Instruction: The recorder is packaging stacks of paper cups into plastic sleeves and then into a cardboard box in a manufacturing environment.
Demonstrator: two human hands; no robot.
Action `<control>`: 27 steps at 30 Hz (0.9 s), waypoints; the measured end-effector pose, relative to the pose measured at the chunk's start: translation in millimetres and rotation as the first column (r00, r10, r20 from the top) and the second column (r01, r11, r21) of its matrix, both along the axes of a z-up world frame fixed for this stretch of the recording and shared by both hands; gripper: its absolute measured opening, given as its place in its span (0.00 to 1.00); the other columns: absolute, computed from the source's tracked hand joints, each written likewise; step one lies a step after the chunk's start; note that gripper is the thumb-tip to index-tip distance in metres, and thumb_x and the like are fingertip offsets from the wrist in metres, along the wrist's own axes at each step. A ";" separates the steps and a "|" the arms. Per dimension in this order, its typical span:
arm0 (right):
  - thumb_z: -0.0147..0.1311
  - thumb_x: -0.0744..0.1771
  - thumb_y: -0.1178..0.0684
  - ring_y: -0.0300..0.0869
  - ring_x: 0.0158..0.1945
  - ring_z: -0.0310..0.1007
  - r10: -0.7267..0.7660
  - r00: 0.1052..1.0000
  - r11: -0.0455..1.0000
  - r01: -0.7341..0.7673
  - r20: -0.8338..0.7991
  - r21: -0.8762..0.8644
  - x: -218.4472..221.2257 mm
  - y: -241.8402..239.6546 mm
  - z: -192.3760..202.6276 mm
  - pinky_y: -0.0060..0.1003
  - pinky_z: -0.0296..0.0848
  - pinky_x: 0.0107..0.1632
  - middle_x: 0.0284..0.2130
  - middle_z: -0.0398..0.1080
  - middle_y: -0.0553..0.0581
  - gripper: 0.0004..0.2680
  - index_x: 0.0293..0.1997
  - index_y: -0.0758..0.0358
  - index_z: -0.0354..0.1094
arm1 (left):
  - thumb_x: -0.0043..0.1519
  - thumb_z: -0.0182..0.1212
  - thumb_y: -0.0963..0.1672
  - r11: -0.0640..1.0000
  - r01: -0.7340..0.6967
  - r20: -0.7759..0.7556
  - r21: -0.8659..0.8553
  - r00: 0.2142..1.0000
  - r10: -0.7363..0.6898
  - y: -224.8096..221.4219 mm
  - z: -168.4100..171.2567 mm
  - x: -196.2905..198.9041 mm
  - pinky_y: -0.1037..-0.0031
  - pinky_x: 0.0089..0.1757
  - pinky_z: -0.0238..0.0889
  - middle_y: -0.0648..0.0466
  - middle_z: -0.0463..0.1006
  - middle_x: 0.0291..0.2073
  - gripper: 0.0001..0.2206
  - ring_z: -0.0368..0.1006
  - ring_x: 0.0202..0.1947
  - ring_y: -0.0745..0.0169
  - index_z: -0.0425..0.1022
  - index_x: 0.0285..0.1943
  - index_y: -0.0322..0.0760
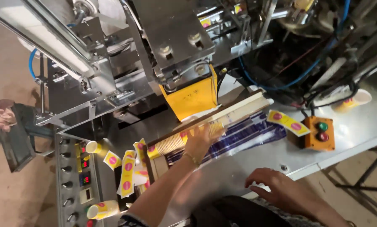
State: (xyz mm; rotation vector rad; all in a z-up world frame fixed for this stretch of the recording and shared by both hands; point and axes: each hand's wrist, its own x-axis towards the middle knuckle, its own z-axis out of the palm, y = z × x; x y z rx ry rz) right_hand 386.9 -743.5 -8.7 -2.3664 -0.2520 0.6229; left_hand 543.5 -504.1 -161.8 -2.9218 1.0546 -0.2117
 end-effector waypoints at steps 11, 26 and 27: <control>0.56 0.66 0.47 0.47 0.55 0.73 -0.053 0.995 0.999 0.053 -0.087 -0.004 -40.3 21.2 -7.3 0.40 0.70 0.59 0.52 0.74 0.52 0.13 0.55 0.51 0.71 | 0.58 0.63 0.45 0.971 -0.210 -0.297 0.116 0.925 0.236 3.6 54.7 9.0 0.23 0.57 0.46 0.53 0.47 0.77 0.38 0.48 0.72 0.33 0.48 0.75 0.79; 0.61 0.63 0.54 0.46 0.30 0.81 -0.577 0.781 0.813 0.521 0.239 0.260 91.3 30.8 -139.8 0.40 0.77 0.36 0.30 0.79 0.61 0.07 0.41 0.59 0.80 | 0.54 0.70 0.51 0.925 -0.132 -0.027 -0.355 0.991 0.131 -10.7 -3.7 14.3 0.44 0.54 0.59 0.50 0.70 0.60 0.33 0.65 0.61 0.45 0.67 0.69 0.42; 0.62 0.64 0.54 0.47 0.30 0.81 -0.619 0.744 0.780 0.546 0.251 0.305 119.6 36.4 -154.7 0.41 0.77 0.36 0.30 0.79 0.62 0.07 0.42 0.60 0.80 | 0.53 0.72 0.52 0.930 -0.158 0.038 -0.332 0.983 0.181 -15.8 -6.7 19.6 0.45 0.52 0.57 0.51 0.72 0.58 0.31 0.66 0.60 0.48 0.71 0.65 0.41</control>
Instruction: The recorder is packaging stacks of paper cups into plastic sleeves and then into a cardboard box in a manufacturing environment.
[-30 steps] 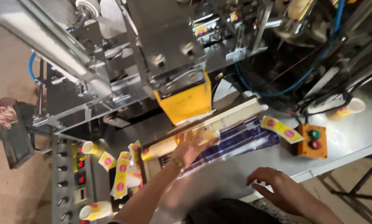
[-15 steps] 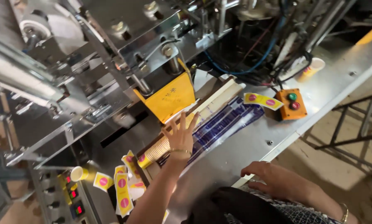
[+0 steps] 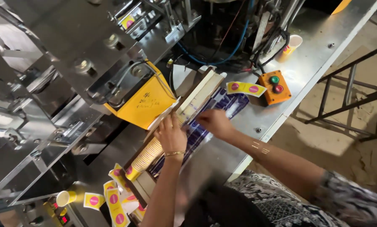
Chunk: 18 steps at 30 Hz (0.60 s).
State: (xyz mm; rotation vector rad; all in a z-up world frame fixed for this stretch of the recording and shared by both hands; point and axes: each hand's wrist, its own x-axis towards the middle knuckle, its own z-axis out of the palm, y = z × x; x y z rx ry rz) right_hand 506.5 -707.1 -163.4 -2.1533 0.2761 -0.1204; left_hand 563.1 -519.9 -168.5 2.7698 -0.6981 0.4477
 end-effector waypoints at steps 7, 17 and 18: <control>0.66 0.60 0.56 0.47 0.30 0.81 0.184 0.980 0.983 -0.184 0.071 -0.007 73.0 20.3 -5.0 0.38 0.78 0.38 0.28 0.79 0.61 0.07 0.38 0.62 0.80 | 0.51 0.72 0.47 0.993 -0.112 0.079 -0.047 0.990 0.115 4.5 -9.1 -4.5 0.52 0.54 0.55 0.59 0.76 0.55 0.27 0.66 0.60 0.58 0.75 0.63 0.47; 0.65 0.61 0.52 0.42 0.28 0.80 0.331 0.943 0.940 -0.325 -0.042 0.102 93.0 -9.5 -30.5 0.38 0.77 0.38 0.26 0.79 0.58 0.07 0.35 0.62 0.81 | 0.48 0.72 0.52 0.973 -0.231 0.015 -0.012 0.973 0.231 -9.4 2.2 2.8 0.50 0.52 0.52 0.62 0.75 0.57 0.29 0.63 0.62 0.52 0.76 0.61 0.53; 0.65 0.61 0.52 0.42 0.29 0.80 0.350 0.937 0.934 -0.350 0.007 0.076 90.8 -13.0 -33.2 0.38 0.78 0.38 0.27 0.79 0.59 0.07 0.36 0.62 0.81 | 0.49 0.73 0.54 0.967 -0.250 -0.009 -0.058 0.968 0.250 -8.7 3.4 1.3 0.47 0.51 0.51 0.62 0.75 0.55 0.28 0.63 0.61 0.51 0.76 0.60 0.55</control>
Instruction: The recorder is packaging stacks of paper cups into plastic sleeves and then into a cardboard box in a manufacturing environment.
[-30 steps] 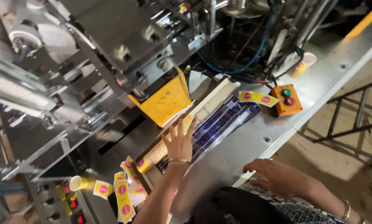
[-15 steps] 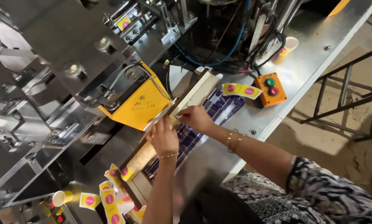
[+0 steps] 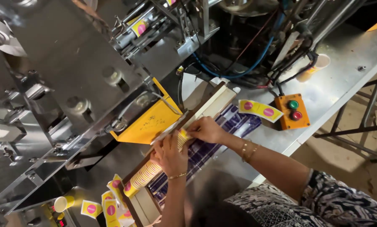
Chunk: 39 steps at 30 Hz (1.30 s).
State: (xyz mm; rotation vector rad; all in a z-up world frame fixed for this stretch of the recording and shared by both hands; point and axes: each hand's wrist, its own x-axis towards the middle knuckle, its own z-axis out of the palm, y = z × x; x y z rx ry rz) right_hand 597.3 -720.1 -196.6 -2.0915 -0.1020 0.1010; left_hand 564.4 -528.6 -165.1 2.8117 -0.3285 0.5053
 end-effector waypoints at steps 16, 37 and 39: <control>0.61 0.64 0.53 0.37 0.34 0.82 -0.398 0.887 0.904 0.422 -0.232 0.065 -102.0 -76.7 22.3 0.33 0.80 0.39 0.32 0.82 0.57 0.09 0.43 0.66 0.79 | 0.48 0.73 0.50 0.990 -0.142 -0.127 -0.015 0.982 0.139 40.1 18.6 -43.7 0.41 0.52 0.50 0.54 0.68 0.63 0.33 0.58 0.63 0.43 0.70 0.67 0.55; 0.53 0.66 0.57 0.40 0.24 0.75 -0.138 0.766 0.918 0.337 -0.628 0.208 -169.2 -79.4 -112.0 0.38 0.75 0.26 0.26 0.75 0.57 0.07 0.43 0.62 0.77 | 0.63 0.57 0.43 0.968 0.252 -0.129 0.019 0.960 -0.248 73.4 -85.5 -119.8 0.60 0.55 0.63 0.48 0.77 0.59 0.18 0.70 0.60 0.51 0.74 0.61 0.33; 0.52 0.70 0.49 0.44 0.21 0.72 -0.361 0.702 0.882 0.470 -0.614 0.019 -168.5 -58.5 -109.2 0.40 0.70 0.25 0.24 0.75 0.63 0.12 0.39 0.70 0.77 | 0.60 0.56 0.44 0.950 0.276 -0.132 0.145 0.957 -0.258 75.1 -103.7 -116.5 0.61 0.53 0.64 0.48 0.77 0.58 0.18 0.70 0.59 0.50 0.75 0.59 0.35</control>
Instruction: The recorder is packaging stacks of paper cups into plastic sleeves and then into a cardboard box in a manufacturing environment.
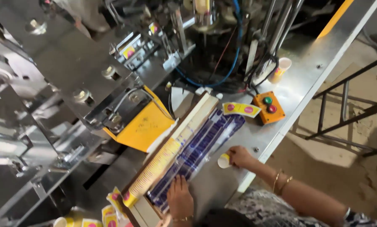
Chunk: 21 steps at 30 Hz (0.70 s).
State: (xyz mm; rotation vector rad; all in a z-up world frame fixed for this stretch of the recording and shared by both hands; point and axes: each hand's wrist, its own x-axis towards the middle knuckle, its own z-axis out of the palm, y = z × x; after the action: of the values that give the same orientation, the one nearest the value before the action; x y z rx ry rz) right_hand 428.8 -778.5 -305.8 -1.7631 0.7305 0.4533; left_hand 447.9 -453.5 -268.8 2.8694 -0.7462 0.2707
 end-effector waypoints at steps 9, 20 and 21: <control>0.58 0.64 0.57 0.54 0.40 0.79 -0.130 0.885 0.848 0.333 0.448 -0.412 -28.0 5.9 92.0 0.42 0.77 0.45 0.50 0.70 0.64 0.12 0.53 0.56 0.71 | 0.54 0.60 0.44 0.993 0.017 -0.093 -0.117 0.995 -0.028 -2.6 -13.9 7.8 0.56 0.41 0.65 0.54 0.78 0.32 0.03 0.74 0.40 0.51 0.76 0.32 0.42; 0.69 0.55 0.53 0.61 0.69 0.52 0.521 0.688 0.674 0.031 0.505 -0.738 24.0 99.0 195.8 0.64 0.48 0.64 0.63 0.63 0.58 0.28 0.62 0.51 0.67 | 0.50 0.59 0.37 0.864 0.047 0.065 -0.502 0.998 -0.016 2.6 136.5 36.4 0.60 0.42 0.69 0.49 0.81 0.36 0.08 0.75 0.40 0.47 0.80 0.34 0.41; 0.68 0.55 0.54 0.58 0.68 0.53 0.588 0.654 0.604 0.035 0.475 -0.796 37.3 102.2 181.6 0.65 0.48 0.65 0.61 0.65 0.56 0.26 0.60 0.52 0.68 | 0.50 0.60 0.37 0.899 0.031 0.047 -0.437 0.999 -0.012 3.4 163.3 32.4 0.60 0.43 0.69 0.52 0.81 0.36 0.10 0.75 0.40 0.47 0.82 0.36 0.42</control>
State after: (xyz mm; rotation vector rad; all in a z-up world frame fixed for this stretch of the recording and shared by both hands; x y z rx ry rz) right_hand 466.1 -676.3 -124.2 -2.6428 -0.0231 -0.4396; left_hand 480.2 -450.1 -105.5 2.4325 -0.6278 0.4370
